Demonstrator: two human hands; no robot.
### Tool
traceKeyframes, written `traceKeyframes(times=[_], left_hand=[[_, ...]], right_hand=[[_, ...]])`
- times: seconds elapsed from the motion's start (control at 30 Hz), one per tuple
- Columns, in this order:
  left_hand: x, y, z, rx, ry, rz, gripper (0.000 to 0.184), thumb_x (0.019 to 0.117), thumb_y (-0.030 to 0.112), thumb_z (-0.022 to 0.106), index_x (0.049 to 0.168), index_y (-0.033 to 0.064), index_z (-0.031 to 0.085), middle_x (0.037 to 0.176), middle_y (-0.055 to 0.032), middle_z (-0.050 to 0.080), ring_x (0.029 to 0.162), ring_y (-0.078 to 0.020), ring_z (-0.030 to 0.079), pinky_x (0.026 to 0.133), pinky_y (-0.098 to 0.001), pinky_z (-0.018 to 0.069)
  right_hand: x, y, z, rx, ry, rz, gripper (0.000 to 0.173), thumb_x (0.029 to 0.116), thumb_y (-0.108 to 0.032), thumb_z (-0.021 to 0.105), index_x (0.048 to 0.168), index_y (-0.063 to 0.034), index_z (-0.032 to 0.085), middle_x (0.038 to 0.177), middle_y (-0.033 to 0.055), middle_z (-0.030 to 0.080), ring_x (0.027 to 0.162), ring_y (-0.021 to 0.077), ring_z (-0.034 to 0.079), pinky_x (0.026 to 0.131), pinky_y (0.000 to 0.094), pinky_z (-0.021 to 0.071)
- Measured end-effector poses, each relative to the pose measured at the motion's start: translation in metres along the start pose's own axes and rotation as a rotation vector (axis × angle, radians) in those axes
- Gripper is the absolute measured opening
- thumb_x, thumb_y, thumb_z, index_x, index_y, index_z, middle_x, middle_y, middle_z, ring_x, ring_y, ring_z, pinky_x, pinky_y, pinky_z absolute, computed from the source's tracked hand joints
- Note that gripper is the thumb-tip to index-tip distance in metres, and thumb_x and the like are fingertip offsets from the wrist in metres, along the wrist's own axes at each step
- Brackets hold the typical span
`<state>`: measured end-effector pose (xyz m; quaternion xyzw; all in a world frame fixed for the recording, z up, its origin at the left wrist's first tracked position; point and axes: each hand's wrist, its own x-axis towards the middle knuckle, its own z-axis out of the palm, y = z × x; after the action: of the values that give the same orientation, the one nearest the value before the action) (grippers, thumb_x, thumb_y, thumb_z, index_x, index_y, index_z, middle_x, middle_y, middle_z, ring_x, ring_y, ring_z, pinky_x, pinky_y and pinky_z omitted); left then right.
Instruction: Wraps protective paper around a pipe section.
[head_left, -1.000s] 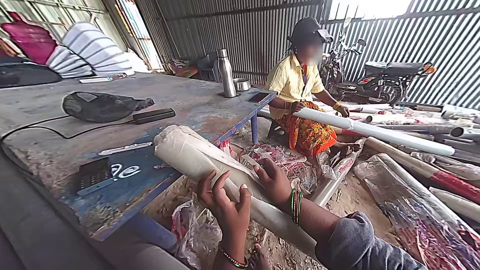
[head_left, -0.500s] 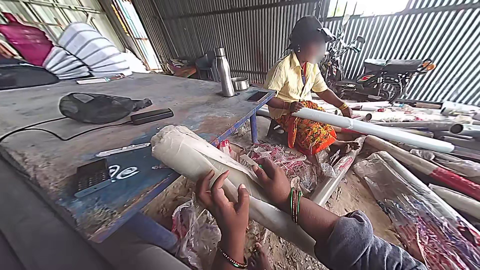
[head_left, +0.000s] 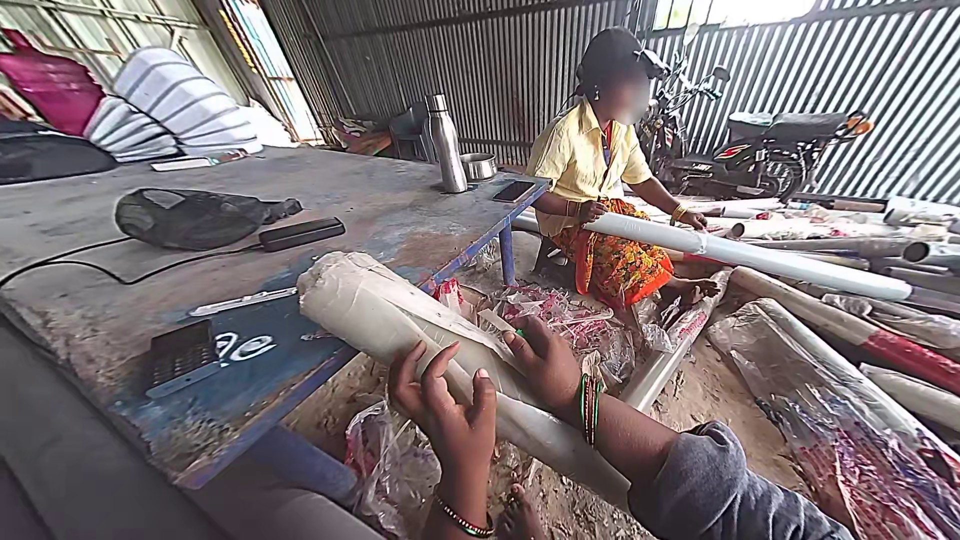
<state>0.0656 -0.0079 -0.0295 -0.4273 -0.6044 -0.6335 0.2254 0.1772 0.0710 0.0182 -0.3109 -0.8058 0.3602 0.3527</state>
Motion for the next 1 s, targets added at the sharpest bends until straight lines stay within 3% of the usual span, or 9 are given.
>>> traceKeyframes(times=[0.33, 0.4, 0.5, 0.57, 0.63, 0.7, 0.83, 0.9, 1.0], left_hand=[[0.000, 0.000, 0.002, -0.021, 0.030, -0.009, 0.051, 0.0867, 0.031, 0.060, 0.123, -0.0052, 0.059, 0.137, -0.0350, 0.049, 0.140, -0.0426, 0.037, 0.119, -0.0483, 0.0223], [0.000, 0.002, 0.002, -0.003, 0.049, -0.069, 0.063, 0.0822, 0.033, 0.064, 0.128, -0.0092, 0.056, 0.141, -0.0387, 0.043, 0.141, -0.0463, 0.034, 0.119, -0.0486, 0.0230], [0.001, 0.009, -0.003, 0.010, 0.043, -0.257, 0.107, 0.0714, 0.042, 0.072, 0.149, -0.0176, 0.030, 0.156, -0.0455, 0.018, 0.150, -0.0559, 0.015, 0.123, -0.0549, 0.0156], [0.002, 0.012, -0.007, -0.094, 0.014, -0.406, 0.127, 0.0674, 0.042, 0.077, 0.156, -0.0167, 0.007, 0.161, -0.0426, 0.003, 0.154, -0.0516, 0.006, 0.125, -0.0518, 0.0127], [0.001, 0.014, -0.009, -0.217, -0.040, -0.542, 0.133, 0.0666, 0.042, 0.079, 0.158, -0.0121, -0.002, 0.164, -0.0382, 0.001, 0.156, -0.0433, 0.007, 0.125, -0.0461, 0.0153], [0.002, 0.014, -0.011, -0.290, -0.092, -0.595, 0.131, 0.0683, 0.041, 0.078, 0.159, -0.0101, -0.001, 0.165, -0.0356, 0.003, 0.156, -0.0377, 0.011, 0.125, -0.0417, 0.0180], [0.002, 0.013, -0.015, -0.288, -0.098, -0.542, 0.123, 0.0683, 0.038, 0.075, 0.157, -0.0147, 0.008, 0.163, -0.0390, 0.007, 0.155, -0.0433, 0.011, 0.125, -0.0433, 0.0187], [0.003, 0.013, -0.018, -0.304, -0.124, -0.564, 0.122, 0.0684, 0.036, 0.075, 0.158, -0.0128, 0.008, 0.164, -0.0379, 0.004, 0.156, -0.0427, 0.010, 0.124, -0.0434, 0.0203], [0.001, 0.010, -0.017, -0.371, -0.108, -0.556, 0.123, 0.0675, 0.036, 0.074, 0.158, -0.0135, 0.006, 0.163, -0.0396, 0.001, 0.156, -0.0441, 0.006, 0.125, -0.0449, 0.0173]], right_hand=[[-0.001, 0.004, 0.001, 0.028, 0.020, -0.017, 0.030, 0.1065, -0.027, 0.049, 0.117, -0.0022, 0.063, 0.078, 0.0026, 0.058, 0.067, 0.0110, 0.053, 0.066, 0.0328, 0.0462], [-0.001, 0.007, 0.003, 0.028, 0.048, -0.033, 0.030, 0.1061, -0.026, 0.049, 0.115, -0.0022, 0.064, 0.076, 0.0013, 0.057, 0.065, 0.0095, 0.052, 0.064, 0.0315, 0.0455], [-0.001, 0.011, 0.009, 0.035, 0.115, -0.091, 0.028, 0.1054, -0.024, 0.050, 0.113, 0.0000, 0.064, 0.074, -0.0024, 0.056, 0.062, 0.0024, 0.050, 0.062, 0.0232, 0.0444], [-0.002, 0.012, 0.013, 0.035, 0.153, -0.127, 0.027, 0.1047, -0.022, 0.051, 0.110, 0.0011, 0.064, 0.073, -0.0048, 0.054, 0.061, -0.0016, 0.048, 0.060, 0.0188, 0.0435], [-0.002, 0.013, 0.015, 0.034, 0.171, -0.153, 0.027, 0.1045, -0.021, 0.049, 0.109, 0.0019, 0.062, 0.072, -0.0065, 0.052, 0.060, -0.0039, 0.047, 0.059, 0.0163, 0.0428], [-0.002, 0.011, 0.016, 0.051, 0.181, -0.155, 0.027, 0.1051, -0.018, 0.047, 0.109, 0.0039, 0.062, 0.072, -0.0071, 0.050, 0.059, -0.0049, 0.044, 0.058, 0.0150, 0.0410], [0.000, 0.007, 0.014, 0.113, 0.137, -0.117, 0.021, 0.1052, -0.014, 0.044, 0.106, 0.0008, 0.060, 0.070, -0.0112, 0.047, 0.057, -0.0076, 0.042, 0.056, 0.0109, 0.0384], [0.006, 0.001, 0.011, 0.018, 0.121, -0.127, 0.021, 0.1055, -0.013, 0.045, 0.105, 0.0012, 0.060, 0.069, -0.0116, 0.048, 0.056, -0.0077, 0.043, 0.056, 0.0111, 0.0389], [0.021, -0.027, 0.002, -0.241, 0.129, -0.133, 0.026, 0.1074, -0.017, 0.047, 0.110, 0.0044, 0.062, 0.074, -0.0040, 0.058, 0.062, -0.0033, 0.053, 0.061, 0.0164, 0.0465]])
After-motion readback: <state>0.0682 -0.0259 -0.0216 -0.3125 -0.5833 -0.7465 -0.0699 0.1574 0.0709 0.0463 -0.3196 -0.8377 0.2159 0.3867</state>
